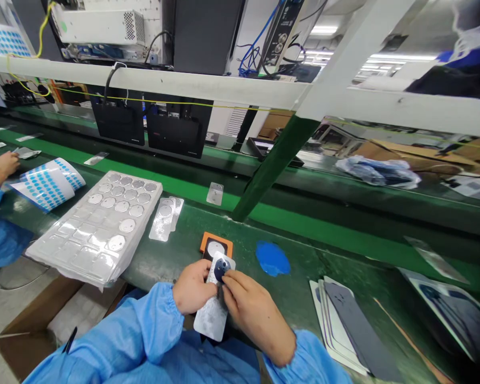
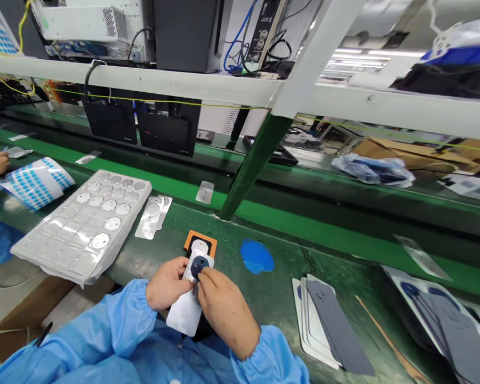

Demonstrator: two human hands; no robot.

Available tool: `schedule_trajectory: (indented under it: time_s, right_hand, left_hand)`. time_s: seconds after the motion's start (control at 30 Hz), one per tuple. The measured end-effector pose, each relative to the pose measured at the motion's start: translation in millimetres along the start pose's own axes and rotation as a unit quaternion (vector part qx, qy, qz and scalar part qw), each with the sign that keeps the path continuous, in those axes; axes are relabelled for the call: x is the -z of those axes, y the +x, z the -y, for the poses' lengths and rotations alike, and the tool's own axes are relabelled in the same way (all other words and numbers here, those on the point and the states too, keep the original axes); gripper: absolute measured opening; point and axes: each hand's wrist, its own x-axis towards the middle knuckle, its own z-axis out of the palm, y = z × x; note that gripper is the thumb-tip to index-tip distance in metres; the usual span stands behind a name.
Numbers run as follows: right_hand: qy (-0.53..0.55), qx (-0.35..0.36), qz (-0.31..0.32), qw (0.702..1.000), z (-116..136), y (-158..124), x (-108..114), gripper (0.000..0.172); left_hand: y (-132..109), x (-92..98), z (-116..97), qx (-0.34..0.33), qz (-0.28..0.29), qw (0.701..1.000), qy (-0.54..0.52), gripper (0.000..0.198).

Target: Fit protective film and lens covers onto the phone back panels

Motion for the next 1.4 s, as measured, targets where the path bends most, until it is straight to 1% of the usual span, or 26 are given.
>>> schedule_trajectory:
  time_s: [0.07,0.23,0.3,0.4,0.5,0.57,0.6,0.63,0.7,0.73,0.77,0.8,0.83,0.87,0.93,1.0,1.07,1.13,1.17,1.2,1.23,1.27,1.3,1.33,1.37,1.4]
  right_hand:
    - [-0.022,0.007,0.004,1.0,3,-2,1,0.023]
    - [-0.076,0.012,0.075,0.994,10,-5,2,0.018]
    - [-0.081,0.012,0.079,0.993,10,-3,2,0.019]
    - [-0.046,-0.014,0.061,0.997,10,4,2,0.018]
    - [0.06,-0.083,0.061,0.993,2,15,9,0.018]
    - [0.158,-0.141,0.08,0.974,-17,20,18,0.017]
    - [0.199,-0.167,0.091,0.961,-32,20,24,0.018]
    - [0.22,-0.197,0.089,0.951,-50,19,28,0.019]
    - [0.181,-0.268,0.028,0.946,-91,13,35,0.023]
    - [0.111,-0.314,-0.043,0.942,-111,8,35,0.025]
    - [0.032,-0.335,-0.094,0.937,-129,1,32,0.026]
    - [-0.03,-0.329,-0.111,0.937,-144,-5,27,0.025]
    - [-0.075,-0.312,-0.109,0.941,-155,-12,19,0.022]
    - [-0.093,-0.284,-0.081,0.951,-163,-18,11,0.019]
    - [-0.078,-0.239,-0.02,0.968,-169,-29,-6,0.013]
    - [-0.06,-0.225,0.001,0.973,-162,-37,-17,0.016]
    - [-0.05,-0.214,-0.004,0.976,-142,-43,-20,0.027]
    - [-0.01,-0.171,-0.013,0.985,-109,-48,-20,0.043]
    - [0.035,-0.128,-0.017,0.991,-88,-50,-20,0.053]
    - [0.087,-0.073,-0.006,0.994,-67,-51,-21,0.067]
    - [0.127,-0.033,-0.007,0.991,-47,-52,-22,0.08]
    - [0.155,-0.015,-0.033,0.987,-29,-51,-24,0.09]
    - [0.172,-0.003,-0.061,0.983,-16,-50,-26,0.096]
    - [0.18,0.004,-0.093,0.979,-7,-47,-27,0.095]
    - [0.185,0.01,-0.12,0.975,-4,-43,-28,0.088]
    - [0.189,0.019,-0.136,0.972,-4,-38,-27,0.076]
  left_hand:
    - [-1,-1.6,-2,-0.01,0.005,1.0,-0.002,0.043]
    - [-1,-4.8,-4,-0.016,0.009,0.999,0.03,0.038]
    - [-1,-5.5,-3,-0.011,0.015,0.999,0.033,0.037]
    - [-1,-6.2,-1,-0.007,0.011,0.999,0.03,0.033]
    - [-1,-6.7,0,-0.001,-0.001,1.0,0.032,0.033]
    - [-2,-6.9,0,0.014,-0.002,1.0,0.014,0.034]
    - [-2,-6.7,-1,0.025,-0.001,1.0,-0.005,0.035]
    - [-2,-6.5,-1,0.036,0.0,0.999,-0.029,0.036]
    - [-3,-5.2,-1,0.054,-0.007,0.995,-0.079,0.037]
    - [-3,-4.2,0,0.062,-0.014,0.993,-0.104,0.038]
    - [-3,-3.2,0,0.07,-0.021,0.989,-0.128,0.039]
    - [-3,-2.1,1,0.08,-0.027,0.985,-0.151,0.04]
    - [-3,-1.2,1,0.09,-0.03,0.981,-0.17,0.042]
    - [-3,-0.6,1,0.099,-0.03,0.977,-0.187,0.044]
    - [-2,-0.7,0,0.113,-0.027,0.97,-0.212,0.047]
    - [-1,-3.1,-2,0.123,-0.019,0.962,-0.243,0.048]
    - [2,-8.1,-6,0.127,-0.009,0.948,-0.292,0.046]
    - [6,-15.8,-9,0.119,0.003,0.929,-0.351,0.044]
    - [8,-20.5,-11,0.114,0.012,0.919,-0.378,0.042]
    - [9,-25.7,-13,0.109,0.024,0.909,-0.401,0.04]
    - [11,-31.1,-15,0.107,0.039,0.9,-0.421,0.039]
    - [11,-36.3,-16,0.108,0.057,0.892,-0.434,0.037]
    - [12,-41.1,-18,0.112,0.076,0.887,-0.442,0.037]
    - [13,-44.9,-19,0.116,0.093,0.884,-0.443,0.037]
    - [13,-47.3,-20,0.122,0.107,0.885,-0.436,0.037]
    - [14,-47.9,-21,0.13,0.119,0.891,-0.419,0.037]
